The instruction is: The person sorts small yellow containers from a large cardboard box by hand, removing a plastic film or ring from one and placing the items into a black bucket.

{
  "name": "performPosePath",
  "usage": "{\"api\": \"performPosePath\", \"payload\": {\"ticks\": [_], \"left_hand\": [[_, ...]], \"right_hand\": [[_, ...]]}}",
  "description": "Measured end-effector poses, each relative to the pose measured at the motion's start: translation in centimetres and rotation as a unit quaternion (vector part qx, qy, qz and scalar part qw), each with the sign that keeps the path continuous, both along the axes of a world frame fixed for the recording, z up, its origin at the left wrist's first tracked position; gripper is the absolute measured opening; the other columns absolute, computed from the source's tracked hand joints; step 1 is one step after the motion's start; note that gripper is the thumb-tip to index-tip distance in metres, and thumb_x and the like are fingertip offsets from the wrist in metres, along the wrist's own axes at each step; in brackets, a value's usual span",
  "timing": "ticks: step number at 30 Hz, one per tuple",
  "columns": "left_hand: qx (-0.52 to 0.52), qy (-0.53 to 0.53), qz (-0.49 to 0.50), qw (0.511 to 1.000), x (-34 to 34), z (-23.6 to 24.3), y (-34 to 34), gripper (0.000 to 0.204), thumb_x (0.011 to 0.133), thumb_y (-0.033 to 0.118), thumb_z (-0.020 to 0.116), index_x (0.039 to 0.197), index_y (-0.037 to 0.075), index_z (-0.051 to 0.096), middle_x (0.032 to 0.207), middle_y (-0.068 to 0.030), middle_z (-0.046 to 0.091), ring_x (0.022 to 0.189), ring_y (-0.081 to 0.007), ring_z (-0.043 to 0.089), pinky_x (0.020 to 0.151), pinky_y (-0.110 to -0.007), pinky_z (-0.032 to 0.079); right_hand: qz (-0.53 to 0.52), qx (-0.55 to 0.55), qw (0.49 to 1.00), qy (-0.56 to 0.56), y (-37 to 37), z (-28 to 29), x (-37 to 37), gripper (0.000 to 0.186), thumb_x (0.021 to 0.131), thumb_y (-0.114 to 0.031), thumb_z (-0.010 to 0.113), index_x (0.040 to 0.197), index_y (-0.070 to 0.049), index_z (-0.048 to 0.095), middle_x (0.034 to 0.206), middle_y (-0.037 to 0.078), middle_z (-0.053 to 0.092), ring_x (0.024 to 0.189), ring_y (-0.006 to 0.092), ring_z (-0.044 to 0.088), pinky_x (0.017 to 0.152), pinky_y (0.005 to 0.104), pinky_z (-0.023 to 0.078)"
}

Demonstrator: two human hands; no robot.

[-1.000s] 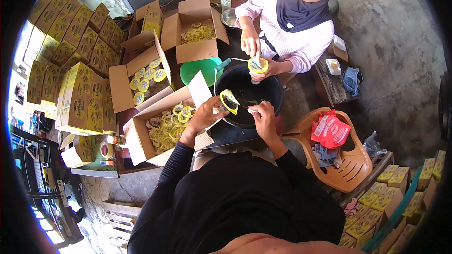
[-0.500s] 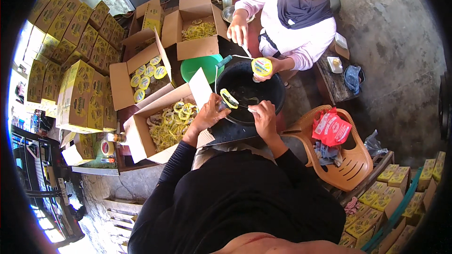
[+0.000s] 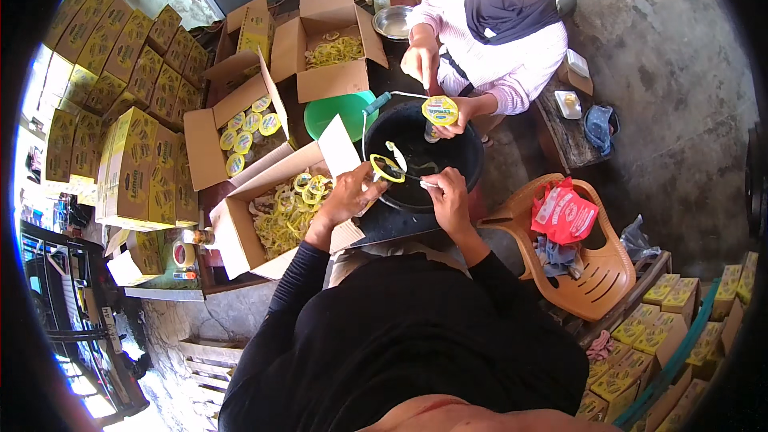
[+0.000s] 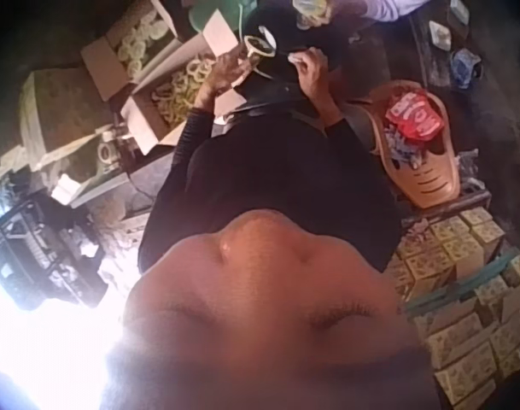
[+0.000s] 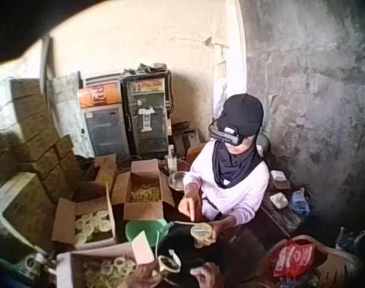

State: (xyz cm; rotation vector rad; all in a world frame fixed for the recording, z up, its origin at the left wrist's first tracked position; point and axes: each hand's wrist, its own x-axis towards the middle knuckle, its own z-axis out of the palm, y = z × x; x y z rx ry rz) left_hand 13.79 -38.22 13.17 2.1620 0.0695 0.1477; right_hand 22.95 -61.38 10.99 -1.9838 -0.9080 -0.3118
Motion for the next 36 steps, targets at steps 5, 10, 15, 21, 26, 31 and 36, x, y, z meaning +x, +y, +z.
{"api": "performPosePath", "payload": {"ticks": [5, 10, 15, 21, 26, 31, 36], "left_hand": [[0.007, 0.054, 0.055, 0.997, -0.2, 2.0, -1.4, 0.064, 0.076, 0.040, 0.081, 0.114, 0.000, 0.049, 0.089, -0.0195, 0.064, 0.085, -0.0382, 0.065, 0.076, -0.043, 0.049], [-0.015, 0.013, 0.018, 1.000, -0.3, 1.3, -1.4, 0.065, 0.073, 0.033, 0.086, 0.114, 0.001, 0.047, 0.091, -0.0149, 0.064, 0.080, -0.0243, 0.062, 0.074, -0.037, 0.049], [-0.071, -0.022, 0.035, 0.997, -0.3, 0.8, -1.1, 0.054, 0.078, 0.027, 0.082, 0.110, 0.001, 0.048, 0.087, -0.0129, 0.062, 0.077, -0.0169, 0.059, 0.069, -0.033, 0.049], [-0.184, 0.130, -0.022, 0.974, 0.0, 1.8, -0.3, 0.049, 0.081, 0.028, 0.080, 0.113, 0.002, 0.053, 0.091, -0.0114, 0.062, 0.082, -0.0174, 0.064, 0.071, -0.034, 0.050], [0.061, -0.067, -0.019, 0.996, 0.1, -0.7, 0.3, 0.051, 0.078, 0.027, 0.079, 0.113, 0.001, 0.054, 0.101, -0.0180, 0.064, 0.095, -0.0367, 0.063, 0.081, -0.042, 0.050], [0.059, -0.069, 0.034, 0.995, 0.0, -0.1, -0.9, 0.058, 0.079, 0.029, 0.080, 0.118, 0.001, 0.048, 0.104, -0.0219, 0.066, 0.099, -0.0404, 0.065, 0.083, -0.045, 0.051], [-0.056, -0.035, 0.031, 0.997, -0.2, -0.8, -0.6, 0.062, 0.078, 0.032, 0.082, 0.118, 0.001, 0.046, 0.101, -0.0211, 0.067, 0.097, -0.0357, 0.067, 0.084, -0.043, 0.050]], "right_hand": [[-0.001, -0.037, 0.997, -0.067, -0.1, 1.6, -0.7, 0.023, 0.076, 0.001, 0.070, 0.096, -0.010, 0.067, 0.080, 0.004, 0.051, 0.082, 0.0253, 0.054, 0.077, 0.0397, 0.040], [0.006, -0.049, 0.992, -0.115, -0.1, 0.8, -1.1, 0.023, 0.077, 0.001, 0.070, 0.096, -0.011, 0.067, 0.081, 0.004, 0.050, 0.081, 0.0240, 0.054, 0.078, 0.0393, 0.041], [-0.009, -0.042, 0.995, -0.088, 0.1, 1.3, -0.5, 0.022, 0.077, 0.000, 0.070, 0.095, -0.011, 0.066, 0.080, 0.004, 0.050, 0.081, 0.0243, 0.054, 0.077, 0.0392, 0.041], [0.005, -0.030, 0.996, -0.088, 0.1, 0.5, -0.3, 0.022, 0.076, 0.001, 0.071, 0.094, -0.011, 0.066, 0.081, 0.005, 0.051, 0.081, 0.0263, 0.054, 0.075, 0.0402, 0.040], [0.001, 0.014, 0.998, 0.057, 0.3, -0.7, 0.5, 0.018, 0.077, -0.001, 0.072, 0.092, -0.009, 0.066, 0.083, 0.007, 0.053, 0.082, 0.0285, 0.055, 0.075, 0.0410, 0.040], [-0.017, -0.027, 0.999, -0.025, 0.0, 0.0, -0.1, 0.019, 0.077, -0.002, 0.071, 0.094, -0.010, 0.066, 0.082, 0.005, 0.052, 0.082, 0.0268, 0.054, 0.075, 0.0403, 0.039], [-0.014, -0.049, 0.992, -0.114, -0.1, 0.1, -0.7, 0.022, 0.077, 0.000, 0.070, 0.096, -0.010, 0.066, 0.081, 0.005, 0.050, 0.081, 0.0253, 0.053, 0.076, 0.0403, 0.040]]}}
